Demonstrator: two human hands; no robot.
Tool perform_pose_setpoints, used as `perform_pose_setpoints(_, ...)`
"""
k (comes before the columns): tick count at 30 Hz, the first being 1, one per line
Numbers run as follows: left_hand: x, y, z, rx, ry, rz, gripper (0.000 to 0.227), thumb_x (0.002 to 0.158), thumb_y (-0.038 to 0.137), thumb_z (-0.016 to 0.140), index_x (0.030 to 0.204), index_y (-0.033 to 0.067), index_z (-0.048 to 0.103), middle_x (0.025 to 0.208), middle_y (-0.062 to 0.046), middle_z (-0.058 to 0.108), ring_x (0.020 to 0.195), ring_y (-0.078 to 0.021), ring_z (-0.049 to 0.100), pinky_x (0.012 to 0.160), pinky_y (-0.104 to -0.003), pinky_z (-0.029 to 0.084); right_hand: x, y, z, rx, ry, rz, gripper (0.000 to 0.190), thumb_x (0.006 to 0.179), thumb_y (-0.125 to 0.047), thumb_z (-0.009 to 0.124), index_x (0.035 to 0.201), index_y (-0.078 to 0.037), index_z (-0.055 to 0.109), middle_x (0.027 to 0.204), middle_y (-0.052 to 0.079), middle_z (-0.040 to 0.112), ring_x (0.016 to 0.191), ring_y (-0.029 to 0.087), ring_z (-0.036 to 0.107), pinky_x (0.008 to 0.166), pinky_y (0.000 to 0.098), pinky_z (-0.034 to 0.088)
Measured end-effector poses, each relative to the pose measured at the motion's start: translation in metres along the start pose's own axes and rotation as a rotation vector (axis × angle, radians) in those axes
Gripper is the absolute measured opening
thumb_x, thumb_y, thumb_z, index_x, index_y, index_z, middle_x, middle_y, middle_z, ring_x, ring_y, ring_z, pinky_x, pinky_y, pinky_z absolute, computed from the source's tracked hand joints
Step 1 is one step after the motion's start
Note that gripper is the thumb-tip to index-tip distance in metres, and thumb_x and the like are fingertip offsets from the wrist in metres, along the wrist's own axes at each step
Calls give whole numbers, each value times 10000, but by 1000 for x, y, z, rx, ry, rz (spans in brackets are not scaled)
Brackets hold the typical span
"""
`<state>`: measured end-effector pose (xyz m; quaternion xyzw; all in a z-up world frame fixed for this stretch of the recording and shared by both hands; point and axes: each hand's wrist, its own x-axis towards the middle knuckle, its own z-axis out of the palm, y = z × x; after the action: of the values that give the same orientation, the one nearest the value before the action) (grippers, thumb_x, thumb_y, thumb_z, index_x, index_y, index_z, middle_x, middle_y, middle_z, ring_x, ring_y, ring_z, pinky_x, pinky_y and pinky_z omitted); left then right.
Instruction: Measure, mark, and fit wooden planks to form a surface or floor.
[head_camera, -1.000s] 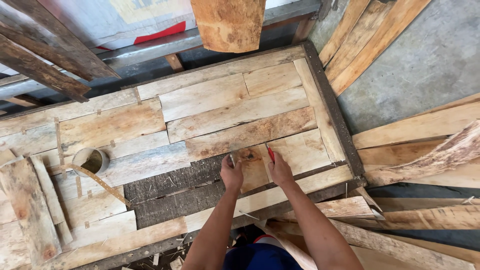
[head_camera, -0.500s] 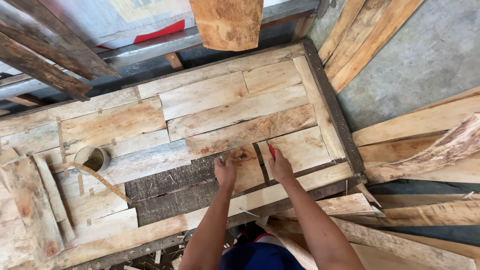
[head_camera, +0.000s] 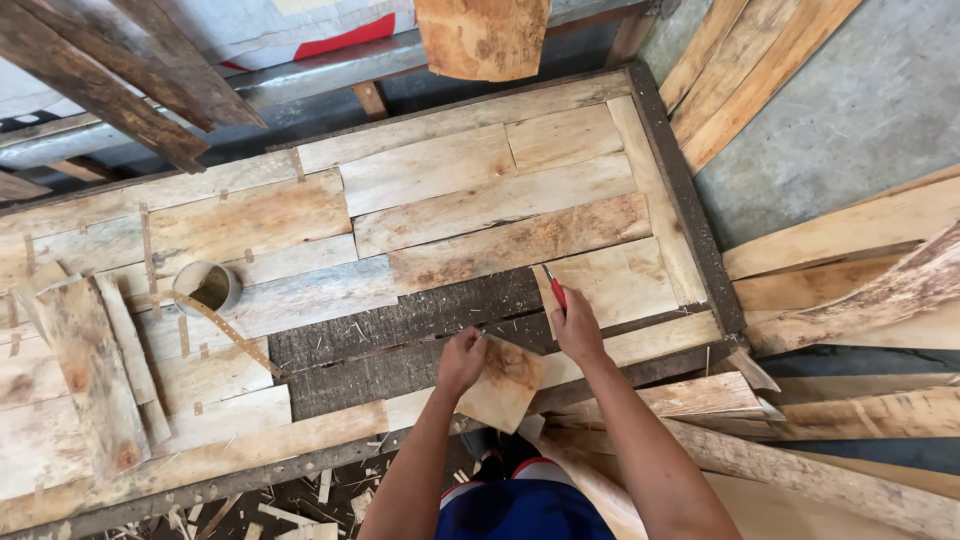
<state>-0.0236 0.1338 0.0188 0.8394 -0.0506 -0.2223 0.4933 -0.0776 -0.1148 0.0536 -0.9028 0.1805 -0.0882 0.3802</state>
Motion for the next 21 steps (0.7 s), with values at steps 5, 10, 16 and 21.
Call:
perform_pose_setpoints(5,-27,6,-20,98,-152,-25,254,845,270,616,868,31,697,721,-141,712,641,-237,671,649,-383,527,-31,-20,8,29,23,-2,427,953,-99,572,1372,-25,536,1181,242,655,1124,436,616,946,494,502)
perform_pose_setpoints(10,-45,-7,-33,231,-493,43,311,891,341,654,844,53,760,744,-142,725,675,-254,679,684,-389,527,-59,-39,22,151,9,61,420,964,-114,557,1376,-36,538,1138,200,720,1072,393,685,911,462,536)
perform_pose_setpoints(16,-60,13,-27,185,-339,-83,407,901,492,677,914,88,726,811,-117,794,786,-235,781,763,-367,584,-80,-27,39,167,21,75,405,963,-121,554,1359,-37,548,1122,199,749,1064,394,713,893,456,560)
perform_pose_setpoints(21,-50,13,-5,127,-75,111,215,897,298,703,955,92,725,938,-94,772,880,-277,755,774,-425,591,-82,-31,18,95,3,301,484,984,-202,553,1457,-111,506,1135,235,712,1014,420,711,824,490,560)
